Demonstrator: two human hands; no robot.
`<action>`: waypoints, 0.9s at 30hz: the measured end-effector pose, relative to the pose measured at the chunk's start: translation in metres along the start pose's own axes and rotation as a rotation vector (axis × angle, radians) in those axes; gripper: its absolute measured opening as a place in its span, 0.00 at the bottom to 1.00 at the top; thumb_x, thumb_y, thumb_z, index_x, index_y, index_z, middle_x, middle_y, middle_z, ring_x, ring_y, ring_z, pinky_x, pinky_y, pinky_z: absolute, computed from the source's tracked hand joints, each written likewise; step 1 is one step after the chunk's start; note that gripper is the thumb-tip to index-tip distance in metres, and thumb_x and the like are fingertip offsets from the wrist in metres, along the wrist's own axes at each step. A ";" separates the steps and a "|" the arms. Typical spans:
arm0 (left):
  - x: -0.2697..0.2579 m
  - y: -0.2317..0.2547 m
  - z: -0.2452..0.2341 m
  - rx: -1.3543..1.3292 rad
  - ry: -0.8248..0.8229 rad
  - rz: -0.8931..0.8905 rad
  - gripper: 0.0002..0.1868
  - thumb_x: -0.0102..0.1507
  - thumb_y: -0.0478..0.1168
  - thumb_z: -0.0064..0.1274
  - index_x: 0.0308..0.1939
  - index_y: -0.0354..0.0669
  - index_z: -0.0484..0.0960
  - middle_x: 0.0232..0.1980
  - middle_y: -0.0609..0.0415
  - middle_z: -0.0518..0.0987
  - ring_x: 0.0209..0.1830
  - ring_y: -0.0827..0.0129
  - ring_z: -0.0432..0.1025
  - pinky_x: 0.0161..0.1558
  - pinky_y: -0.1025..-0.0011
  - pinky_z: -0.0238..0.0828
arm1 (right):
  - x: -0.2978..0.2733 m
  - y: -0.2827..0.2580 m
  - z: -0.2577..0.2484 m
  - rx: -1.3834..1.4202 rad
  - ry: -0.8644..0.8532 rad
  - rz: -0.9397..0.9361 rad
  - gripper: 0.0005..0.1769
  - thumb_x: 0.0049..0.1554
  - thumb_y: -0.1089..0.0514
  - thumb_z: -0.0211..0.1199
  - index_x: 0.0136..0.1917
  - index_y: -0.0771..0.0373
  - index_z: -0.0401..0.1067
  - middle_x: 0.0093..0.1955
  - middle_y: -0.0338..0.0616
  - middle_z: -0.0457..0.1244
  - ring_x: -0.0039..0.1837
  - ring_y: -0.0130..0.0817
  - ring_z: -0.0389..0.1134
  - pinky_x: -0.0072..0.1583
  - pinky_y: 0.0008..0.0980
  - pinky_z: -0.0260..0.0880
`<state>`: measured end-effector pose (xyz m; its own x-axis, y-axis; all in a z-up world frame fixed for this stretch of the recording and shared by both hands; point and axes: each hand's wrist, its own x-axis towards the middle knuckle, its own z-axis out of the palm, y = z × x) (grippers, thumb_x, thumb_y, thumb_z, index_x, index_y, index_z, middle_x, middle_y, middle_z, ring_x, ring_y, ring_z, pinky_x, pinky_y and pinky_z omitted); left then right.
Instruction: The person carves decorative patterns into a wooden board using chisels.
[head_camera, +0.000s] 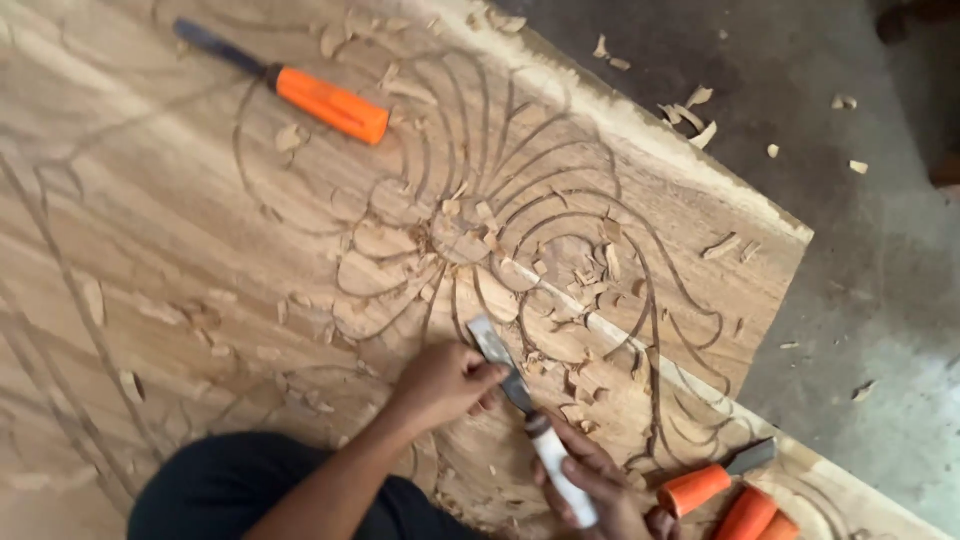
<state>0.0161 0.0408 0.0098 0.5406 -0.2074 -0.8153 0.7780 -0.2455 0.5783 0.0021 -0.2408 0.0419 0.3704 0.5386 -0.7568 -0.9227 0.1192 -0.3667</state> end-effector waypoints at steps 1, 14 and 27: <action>0.002 0.001 -0.003 0.022 -0.001 0.002 0.19 0.68 0.54 0.52 0.40 0.44 0.89 0.35 0.56 0.88 0.26 0.78 0.78 0.29 0.79 0.69 | 0.004 -0.002 -0.001 0.014 -0.004 -0.017 0.40 0.59 0.62 0.57 0.82 0.64 0.51 0.45 0.56 0.67 0.30 0.29 0.64 0.30 0.26 0.61; 0.018 -0.012 -0.002 -0.264 0.072 -0.021 0.17 0.67 0.50 0.52 0.42 0.40 0.86 0.33 0.55 0.87 0.26 0.77 0.80 0.32 0.75 0.78 | 0.011 -0.021 -0.002 0.039 -0.001 0.113 0.38 0.59 0.62 0.58 0.80 0.64 0.53 0.40 0.53 0.65 0.26 0.26 0.60 0.27 0.24 0.57; 0.028 -0.016 -0.011 -0.307 0.022 0.009 0.15 0.66 0.47 0.54 0.41 0.37 0.86 0.34 0.50 0.88 0.29 0.72 0.82 0.33 0.73 0.79 | 0.009 -0.033 0.018 0.032 0.082 0.193 0.38 0.57 0.60 0.59 0.79 0.60 0.55 0.39 0.49 0.64 0.27 0.25 0.58 0.27 0.22 0.53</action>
<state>0.0219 0.0496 -0.0224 0.5519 -0.1868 -0.8127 0.8318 0.0548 0.5523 0.0340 -0.2251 0.0573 0.1932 0.4845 -0.8532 -0.9797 0.0479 -0.1946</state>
